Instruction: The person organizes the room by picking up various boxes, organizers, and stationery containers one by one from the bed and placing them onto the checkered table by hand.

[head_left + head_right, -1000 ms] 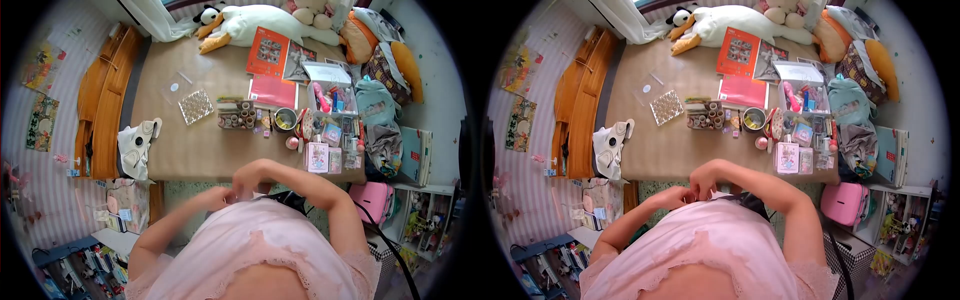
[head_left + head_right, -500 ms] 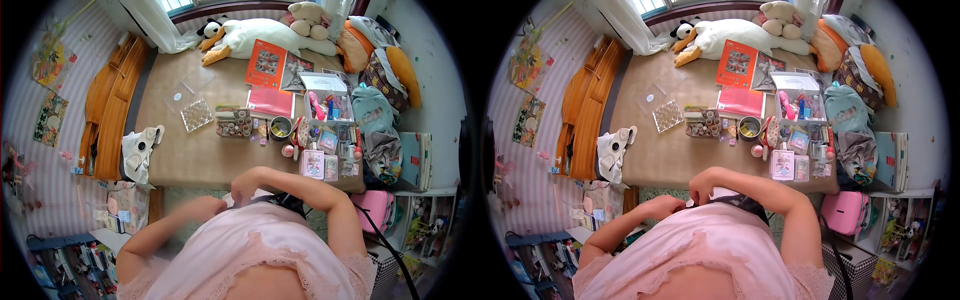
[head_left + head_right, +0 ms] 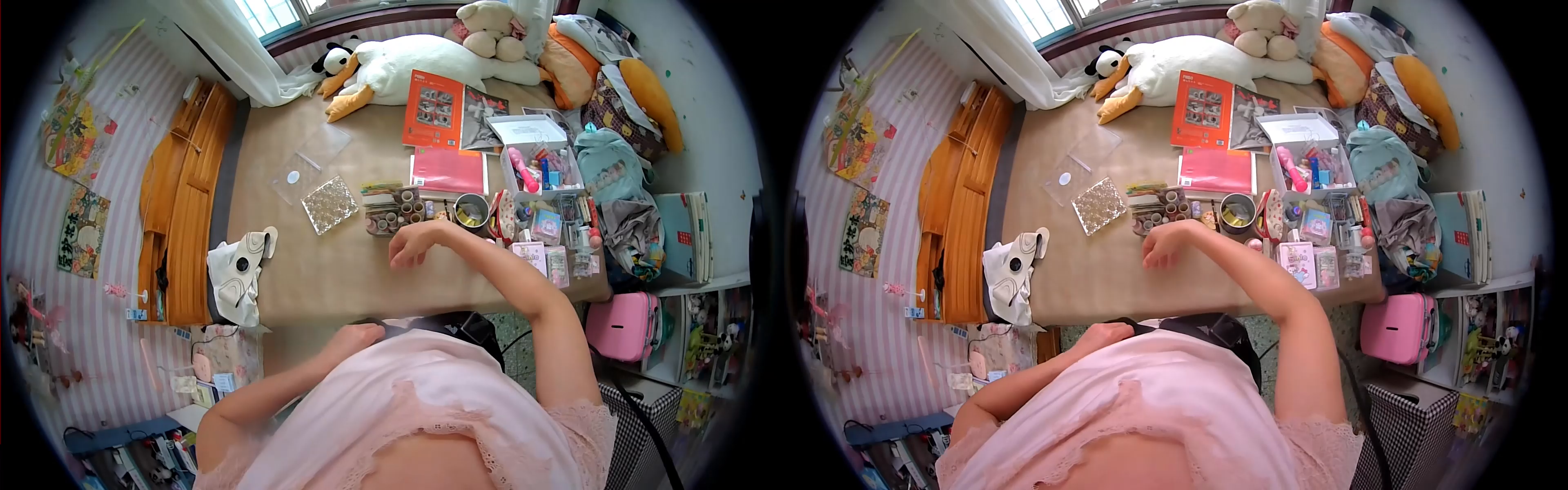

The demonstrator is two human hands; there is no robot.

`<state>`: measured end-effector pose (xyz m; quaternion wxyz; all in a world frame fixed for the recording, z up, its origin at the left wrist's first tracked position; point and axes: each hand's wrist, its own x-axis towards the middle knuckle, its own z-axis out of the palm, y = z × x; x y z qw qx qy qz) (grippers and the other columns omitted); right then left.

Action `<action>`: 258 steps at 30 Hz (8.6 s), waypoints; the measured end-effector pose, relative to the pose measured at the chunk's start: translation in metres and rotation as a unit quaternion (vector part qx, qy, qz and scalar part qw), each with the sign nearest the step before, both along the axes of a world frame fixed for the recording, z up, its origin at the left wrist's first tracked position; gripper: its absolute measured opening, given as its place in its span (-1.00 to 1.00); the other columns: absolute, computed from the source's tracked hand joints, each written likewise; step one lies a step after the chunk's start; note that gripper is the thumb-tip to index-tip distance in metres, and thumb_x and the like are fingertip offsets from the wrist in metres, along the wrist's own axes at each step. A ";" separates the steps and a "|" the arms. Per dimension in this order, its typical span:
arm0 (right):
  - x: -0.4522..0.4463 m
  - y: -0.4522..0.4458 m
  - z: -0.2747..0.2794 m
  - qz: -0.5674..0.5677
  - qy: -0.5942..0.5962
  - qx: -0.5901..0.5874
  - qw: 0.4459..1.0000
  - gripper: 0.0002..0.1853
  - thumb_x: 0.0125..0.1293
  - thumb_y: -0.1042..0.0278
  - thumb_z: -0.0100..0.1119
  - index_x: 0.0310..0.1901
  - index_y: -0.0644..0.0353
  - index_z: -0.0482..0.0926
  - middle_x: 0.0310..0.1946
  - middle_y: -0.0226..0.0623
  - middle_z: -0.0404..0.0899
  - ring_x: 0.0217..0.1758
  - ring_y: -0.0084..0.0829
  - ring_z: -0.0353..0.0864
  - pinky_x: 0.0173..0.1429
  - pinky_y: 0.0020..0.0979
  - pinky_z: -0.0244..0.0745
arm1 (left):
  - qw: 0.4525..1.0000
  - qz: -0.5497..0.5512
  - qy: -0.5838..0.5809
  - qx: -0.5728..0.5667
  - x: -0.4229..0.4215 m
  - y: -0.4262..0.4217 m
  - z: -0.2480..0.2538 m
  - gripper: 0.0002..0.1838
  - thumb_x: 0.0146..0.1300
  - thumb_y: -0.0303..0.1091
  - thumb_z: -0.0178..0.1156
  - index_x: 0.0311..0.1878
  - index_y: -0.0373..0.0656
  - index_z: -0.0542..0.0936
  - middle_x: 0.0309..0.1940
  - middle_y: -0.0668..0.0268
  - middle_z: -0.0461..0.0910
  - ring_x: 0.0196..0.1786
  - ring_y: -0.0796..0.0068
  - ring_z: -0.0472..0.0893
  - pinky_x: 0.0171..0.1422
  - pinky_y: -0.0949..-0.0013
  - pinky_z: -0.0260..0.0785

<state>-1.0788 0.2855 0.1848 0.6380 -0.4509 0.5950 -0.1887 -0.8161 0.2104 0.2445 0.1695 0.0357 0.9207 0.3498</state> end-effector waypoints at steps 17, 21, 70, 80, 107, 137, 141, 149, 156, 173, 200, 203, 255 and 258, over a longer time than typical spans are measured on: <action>-0.014 0.021 -0.071 -0.290 0.030 0.094 0.952 -0.62 0.08 0.11 0.14 -0.17 0.22 0.49 -0.35 -0.34 0.54 -0.34 -0.52 0.54 -0.31 -0.46 0.53 | 0.973 -0.187 0.035 0.129 -0.065 -0.044 -0.040 -0.87 -0.01 -0.37 0.05 -0.34 -0.11 0.48 -0.51 0.30 0.47 -0.37 0.28 0.52 -0.31 0.35 0.36; -0.013 0.028 -0.098 -0.340 0.002 0.119 0.933 -0.65 0.10 0.13 0.12 -0.18 0.22 0.47 -0.34 -0.37 0.50 -0.36 -0.58 0.53 -0.36 -0.50 0.52 | 0.949 -0.272 0.037 0.157 -0.078 -0.036 -0.046 -0.85 -0.01 -0.37 0.04 -0.32 -0.12 0.47 -0.51 0.28 0.45 -0.38 0.28 0.50 -0.32 0.33 0.36; -0.086 -0.026 -0.340 -0.497 0.337 0.126 0.789 -0.79 0.10 0.34 0.00 -0.24 0.23 0.42 -0.34 -0.05 0.51 -0.21 -0.05 0.46 -0.17 -0.17 0.35 | 0.920 0.343 -0.170 0.084 -0.258 -0.233 -0.419 -0.79 -0.03 -0.50 0.13 -0.25 -0.24 0.48 -0.47 0.25 0.59 -0.42 0.45 0.58 -0.25 0.42 0.39; -0.080 -0.027 -0.347 -0.499 0.372 0.013 0.783 -0.84 0.08 0.40 -0.06 -0.30 0.24 0.40 -0.41 0.02 0.47 -0.27 0.02 0.44 -0.21 -0.13 0.33 | 0.890 0.396 -0.152 0.168 -0.250 -0.232 -0.419 -0.81 0.09 -0.61 -0.03 -0.19 -0.23 0.37 -0.45 0.23 0.50 -0.44 0.46 0.53 -0.46 0.43 0.39; 0.062 0.054 -0.065 -0.658 0.165 -0.067 0.732 -0.87 0.20 0.43 -0.09 -0.32 0.34 0.37 -0.62 -0.29 0.45 -0.65 -0.52 0.50 -0.57 -0.50 0.43 | 0.903 0.268 -0.008 0.335 -0.171 -0.174 -0.148 -0.85 0.16 -0.56 -0.04 -0.17 -0.25 0.38 -0.38 0.34 0.48 -0.37 0.63 0.45 -0.33 0.59 0.34; 0.529 0.618 0.051 -0.939 0.208 0.036 0.270 -0.80 0.12 0.37 -0.02 -0.37 0.38 0.42 -0.61 -0.24 0.51 -0.64 -0.47 0.55 -0.58 -0.49 0.47 | 0.871 -0.343 -0.094 0.340 -0.010 0.541 -0.054 -0.83 0.07 -0.61 -0.07 -0.23 -0.29 0.40 -0.53 0.43 0.40 -0.48 0.72 0.36 -0.44 0.65 0.21; 0.564 0.693 0.055 -0.954 0.200 0.046 0.217 -0.79 0.14 0.38 -0.03 -0.35 0.41 0.42 -0.61 -0.24 0.50 -0.65 -0.47 0.54 -0.59 -0.50 0.47 | 0.843 -0.392 -0.161 0.331 0.005 0.653 -0.062 -0.81 0.07 -0.56 -0.02 -0.21 -0.26 0.42 -0.46 0.40 0.46 -0.43 0.66 0.44 -0.41 0.62 0.27; 0.621 0.857 0.059 -0.964 0.225 0.048 0.134 -0.78 0.14 0.37 -0.05 -0.39 0.42 0.44 -0.65 -0.23 0.51 -0.71 -0.47 0.52 -0.63 -0.51 0.45 | 0.808 -0.478 -0.108 0.328 0.049 0.868 -0.031 -0.84 0.13 -0.51 -0.04 -0.22 -0.33 0.43 -0.50 0.32 0.49 -0.50 0.60 0.44 -0.46 0.51 0.29; 0.656 1.029 0.070 -0.965 0.226 0.057 0.119 -0.76 0.15 0.36 -0.07 -0.34 0.43 0.43 -0.65 -0.22 0.50 -0.70 -0.46 0.53 -0.64 -0.52 0.45 | 0.802 -0.499 -0.096 0.315 0.078 1.054 -0.024 -0.85 0.15 -0.50 -0.06 -0.23 -0.33 0.44 -0.53 0.32 0.47 -0.56 0.59 0.42 -0.52 0.52 0.26; 0.634 1.428 0.085 -0.945 0.251 0.064 0.198 -0.70 0.23 0.26 -0.11 -0.27 0.39 0.44 -0.59 -0.23 0.52 -0.68 -0.50 0.52 -0.63 -0.56 0.46 | 0.865 -0.411 -0.035 0.287 0.069 1.412 -0.021 -0.77 0.01 -0.40 0.05 -0.28 -0.34 0.50 -0.48 0.13 0.56 -0.47 0.33 0.56 -0.40 0.36 0.37; 0.396 1.590 0.129 -0.930 0.223 -0.060 0.288 -0.72 0.18 0.27 -0.07 -0.37 0.39 0.46 -0.62 -0.26 0.52 -0.67 -0.53 0.51 -0.60 -0.58 0.46 | 0.887 -0.127 -0.140 0.422 -0.100 1.501 0.077 -0.67 0.20 -0.21 -0.10 -0.21 -0.27 0.53 -0.36 0.27 0.51 -0.37 0.50 0.45 -0.35 0.39 0.28; 0.385 1.596 0.123 -0.934 0.214 -0.058 0.282 -0.72 0.18 0.29 -0.06 -0.37 0.40 0.46 -0.62 -0.25 0.52 -0.66 -0.51 0.51 -0.60 -0.57 0.47 | 0.864 -0.073 -0.163 0.471 -0.098 1.504 0.078 -0.56 0.23 -0.09 -0.16 -0.13 -0.30 0.48 -0.25 0.22 0.49 -0.27 0.45 0.46 -0.22 0.38 0.29; 0.382 1.569 0.096 -0.946 0.149 -0.193 0.213 -0.59 0.21 0.03 -0.05 -0.20 0.30 0.41 -0.48 -0.30 0.49 -0.43 -0.55 0.51 -0.43 -0.53 0.44 | 0.846 0.003 -0.101 0.524 -0.019 1.461 0.020 -0.41 0.26 -0.01 -0.19 0.21 -0.26 0.16 0.19 0.19 0.18 0.19 0.29 0.21 0.25 0.32 0.00; 0.383 1.551 0.074 -0.959 0.200 -0.198 0.039 -0.50 0.20 -0.09 -0.09 -0.09 0.24 0.35 -0.32 -0.29 0.47 -0.32 -0.51 0.48 -0.27 -0.47 0.43 | 0.876 0.028 -0.072 0.477 -0.009 1.451 0.011 -0.45 0.27 -0.06 -0.20 0.14 -0.36 0.25 0.10 0.10 0.30 0.11 0.23 0.31 0.18 0.34 0.08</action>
